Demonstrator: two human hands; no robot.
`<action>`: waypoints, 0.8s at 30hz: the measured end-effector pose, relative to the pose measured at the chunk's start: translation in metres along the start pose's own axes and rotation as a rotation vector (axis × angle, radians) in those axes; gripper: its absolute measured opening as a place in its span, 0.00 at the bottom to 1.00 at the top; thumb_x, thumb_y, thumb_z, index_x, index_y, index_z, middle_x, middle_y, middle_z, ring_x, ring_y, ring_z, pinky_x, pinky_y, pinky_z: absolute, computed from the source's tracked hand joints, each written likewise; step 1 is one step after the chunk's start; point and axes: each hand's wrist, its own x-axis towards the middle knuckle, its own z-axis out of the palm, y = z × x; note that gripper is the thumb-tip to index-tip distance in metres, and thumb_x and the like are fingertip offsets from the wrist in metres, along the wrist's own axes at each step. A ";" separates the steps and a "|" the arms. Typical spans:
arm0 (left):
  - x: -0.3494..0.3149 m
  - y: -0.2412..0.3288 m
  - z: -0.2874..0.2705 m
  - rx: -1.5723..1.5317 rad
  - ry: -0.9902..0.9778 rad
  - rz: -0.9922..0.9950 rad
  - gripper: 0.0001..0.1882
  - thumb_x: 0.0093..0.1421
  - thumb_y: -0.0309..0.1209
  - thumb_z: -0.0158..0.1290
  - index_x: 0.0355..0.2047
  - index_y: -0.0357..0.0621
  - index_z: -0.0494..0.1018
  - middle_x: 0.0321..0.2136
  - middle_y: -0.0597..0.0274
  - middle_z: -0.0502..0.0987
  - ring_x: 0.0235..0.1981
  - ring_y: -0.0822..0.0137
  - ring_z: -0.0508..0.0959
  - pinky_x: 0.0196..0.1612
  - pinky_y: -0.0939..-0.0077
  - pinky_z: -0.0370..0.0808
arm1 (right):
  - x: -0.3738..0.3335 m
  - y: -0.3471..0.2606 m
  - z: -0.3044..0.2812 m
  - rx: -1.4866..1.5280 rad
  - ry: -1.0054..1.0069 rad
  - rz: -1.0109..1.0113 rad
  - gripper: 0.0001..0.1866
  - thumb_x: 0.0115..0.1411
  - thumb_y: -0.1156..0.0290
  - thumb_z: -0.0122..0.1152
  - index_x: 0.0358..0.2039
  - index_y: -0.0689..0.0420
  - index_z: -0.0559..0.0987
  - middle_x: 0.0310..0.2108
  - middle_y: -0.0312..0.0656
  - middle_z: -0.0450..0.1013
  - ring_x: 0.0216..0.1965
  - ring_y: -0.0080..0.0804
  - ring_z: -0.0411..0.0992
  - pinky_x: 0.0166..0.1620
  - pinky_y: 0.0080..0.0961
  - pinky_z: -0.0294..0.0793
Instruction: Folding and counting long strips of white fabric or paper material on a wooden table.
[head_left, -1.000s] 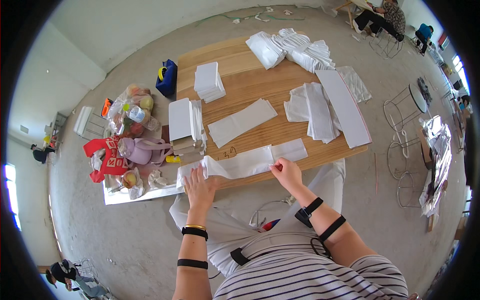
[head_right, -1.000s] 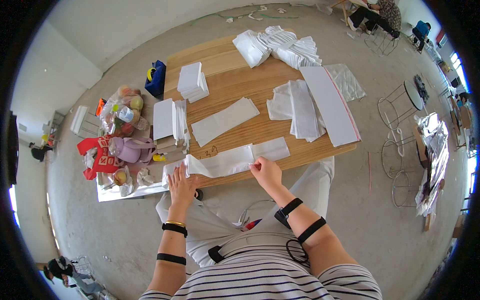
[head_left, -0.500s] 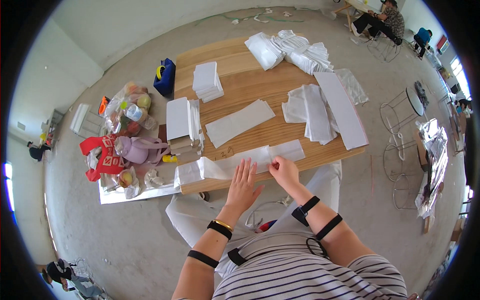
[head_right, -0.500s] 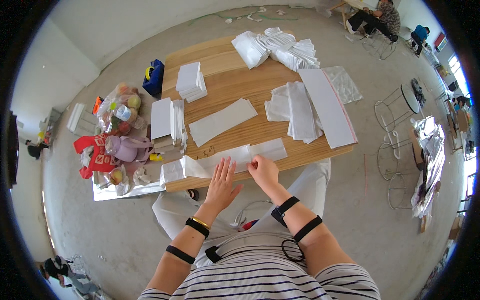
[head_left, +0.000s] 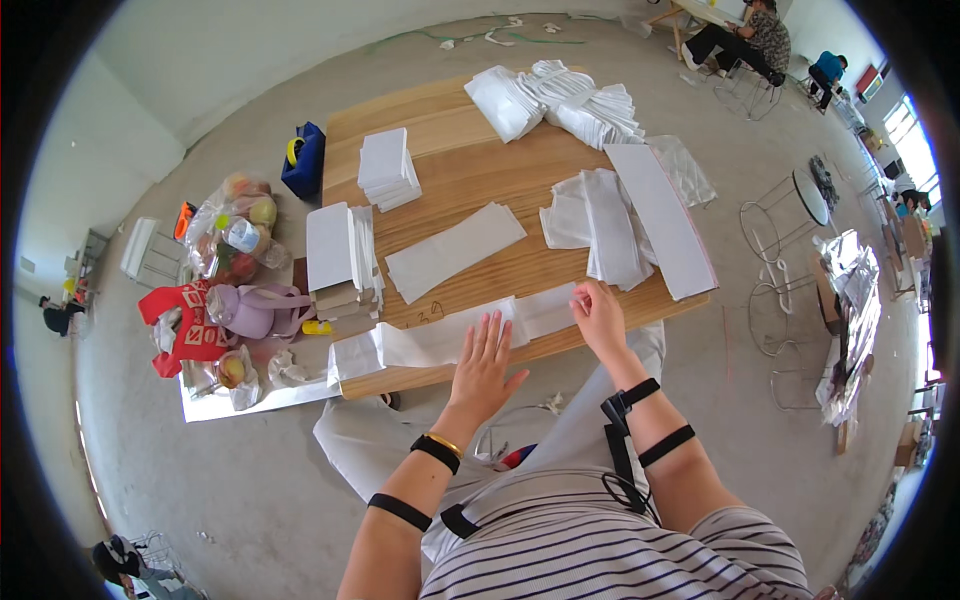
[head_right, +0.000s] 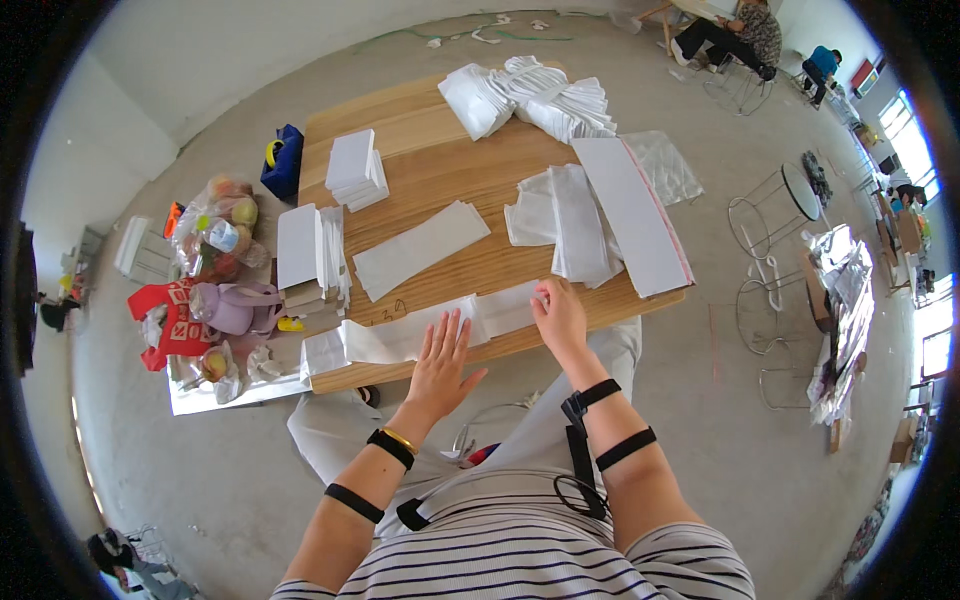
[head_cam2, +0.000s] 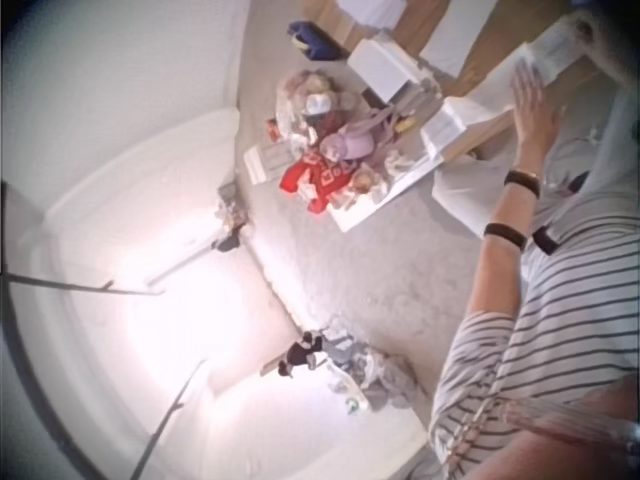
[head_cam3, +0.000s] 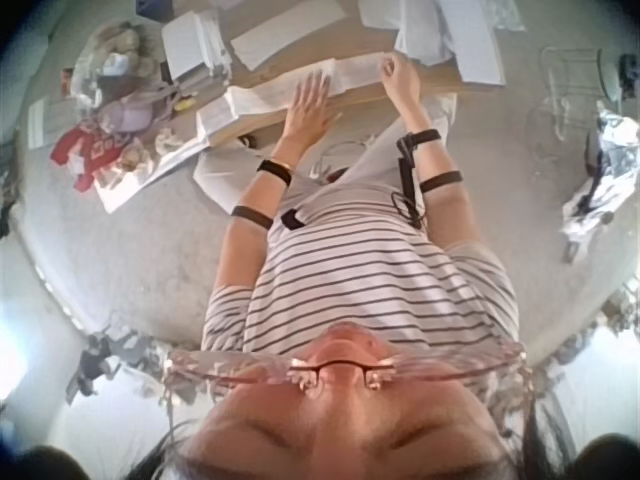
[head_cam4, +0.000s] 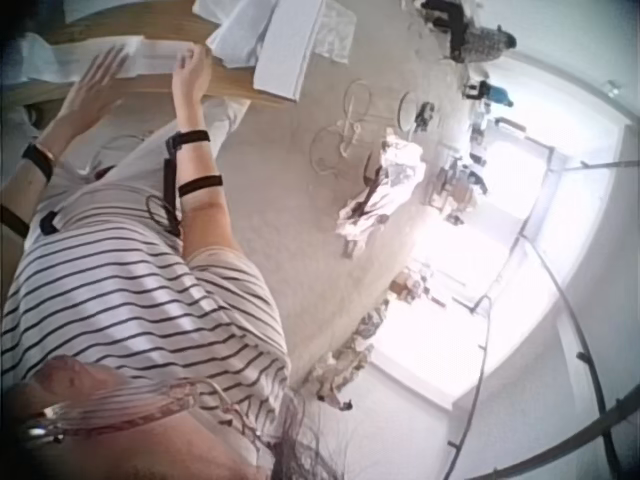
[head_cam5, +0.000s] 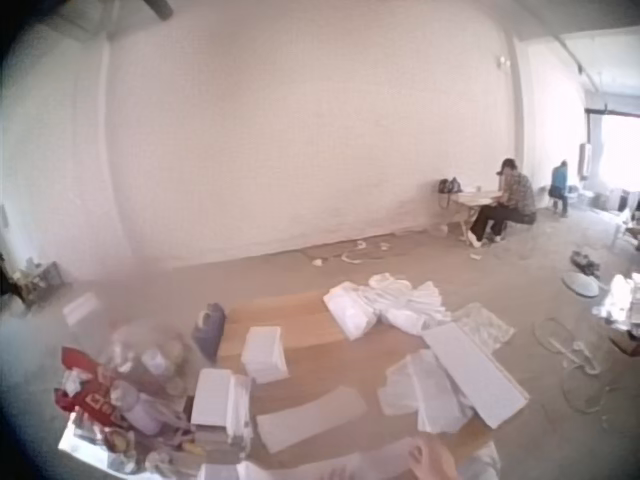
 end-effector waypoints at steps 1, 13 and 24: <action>0.007 0.004 0.001 -0.007 0.003 0.005 0.45 0.66 0.55 0.46 0.70 0.34 0.47 0.72 0.42 0.46 0.73 0.47 0.44 0.73 0.51 0.43 | 0.001 0.007 -0.001 -0.020 -0.076 0.081 0.13 0.54 0.67 0.68 0.37 0.56 0.77 0.35 0.43 0.72 0.34 0.37 0.74 0.37 0.32 0.75; 0.026 0.010 0.029 0.097 -0.008 -0.038 0.46 0.66 0.59 0.41 0.70 0.35 0.48 0.72 0.47 0.47 0.73 0.49 0.45 0.73 0.51 0.42 | 0.012 -0.006 0.004 -0.144 -0.184 0.283 0.07 0.55 0.68 0.64 0.31 0.55 0.75 0.30 0.46 0.76 0.34 0.47 0.76 0.39 0.43 0.75; -0.036 -0.003 -0.020 -0.316 0.095 -0.038 0.29 0.66 0.44 0.52 0.63 0.43 0.64 0.65 0.52 0.62 0.70 0.51 0.56 0.71 0.50 0.51 | -0.001 -0.128 0.032 0.129 -0.320 -0.076 0.15 0.55 0.73 0.63 0.40 0.54 0.68 0.28 0.44 0.75 0.32 0.46 0.77 0.35 0.42 0.75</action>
